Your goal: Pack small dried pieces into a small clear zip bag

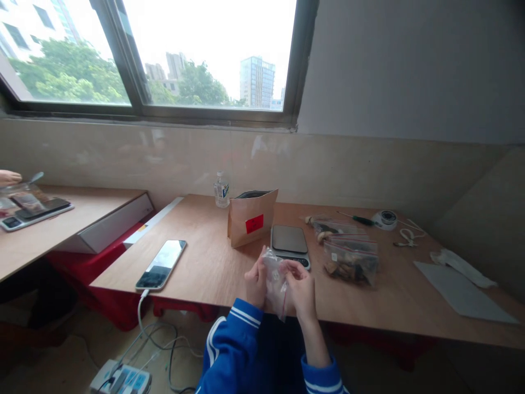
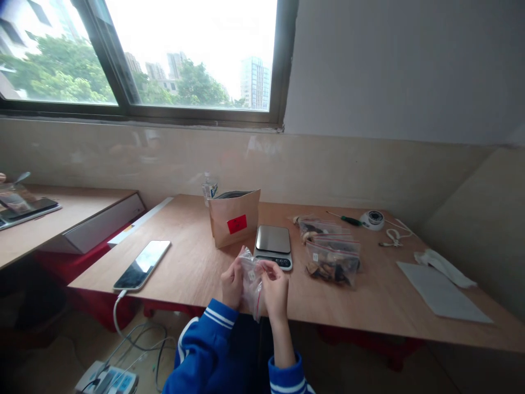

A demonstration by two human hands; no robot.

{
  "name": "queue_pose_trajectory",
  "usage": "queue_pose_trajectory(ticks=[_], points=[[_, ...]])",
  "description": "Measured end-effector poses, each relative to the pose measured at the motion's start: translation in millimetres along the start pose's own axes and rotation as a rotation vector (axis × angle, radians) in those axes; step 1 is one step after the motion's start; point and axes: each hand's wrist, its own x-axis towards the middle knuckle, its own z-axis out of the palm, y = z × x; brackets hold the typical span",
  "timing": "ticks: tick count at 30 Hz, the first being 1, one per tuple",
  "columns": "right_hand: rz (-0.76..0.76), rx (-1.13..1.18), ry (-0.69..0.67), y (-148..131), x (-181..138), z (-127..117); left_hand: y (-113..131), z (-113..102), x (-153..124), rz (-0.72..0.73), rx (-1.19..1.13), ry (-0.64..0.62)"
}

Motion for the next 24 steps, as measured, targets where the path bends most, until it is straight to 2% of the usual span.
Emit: queue_pose_trajectory(ticks=[3,6,10,13,16,24], points=[[0.04,0.087,0.039,1,-1,-14,15,1,-3,-0.033,-0.006,-0.056],[0.043,0.131,0.085,0,0,-25,31,6,-2,-0.152,-0.074,-0.169],[-0.008,0.102,0.035,-3,1,-36,45,14,-2,-0.228,-0.214,-0.288],[-0.073,0.102,0.015,-4,0,-38,46,22,-7,-0.26,-0.214,-0.295],[-0.103,0.09,0.067,-5,-1,-37,42,27,-13,-0.299,-0.17,-0.265],[-0.005,0.088,0.265,8,4,-44,36,21,-16,-0.351,-0.161,-0.277]])
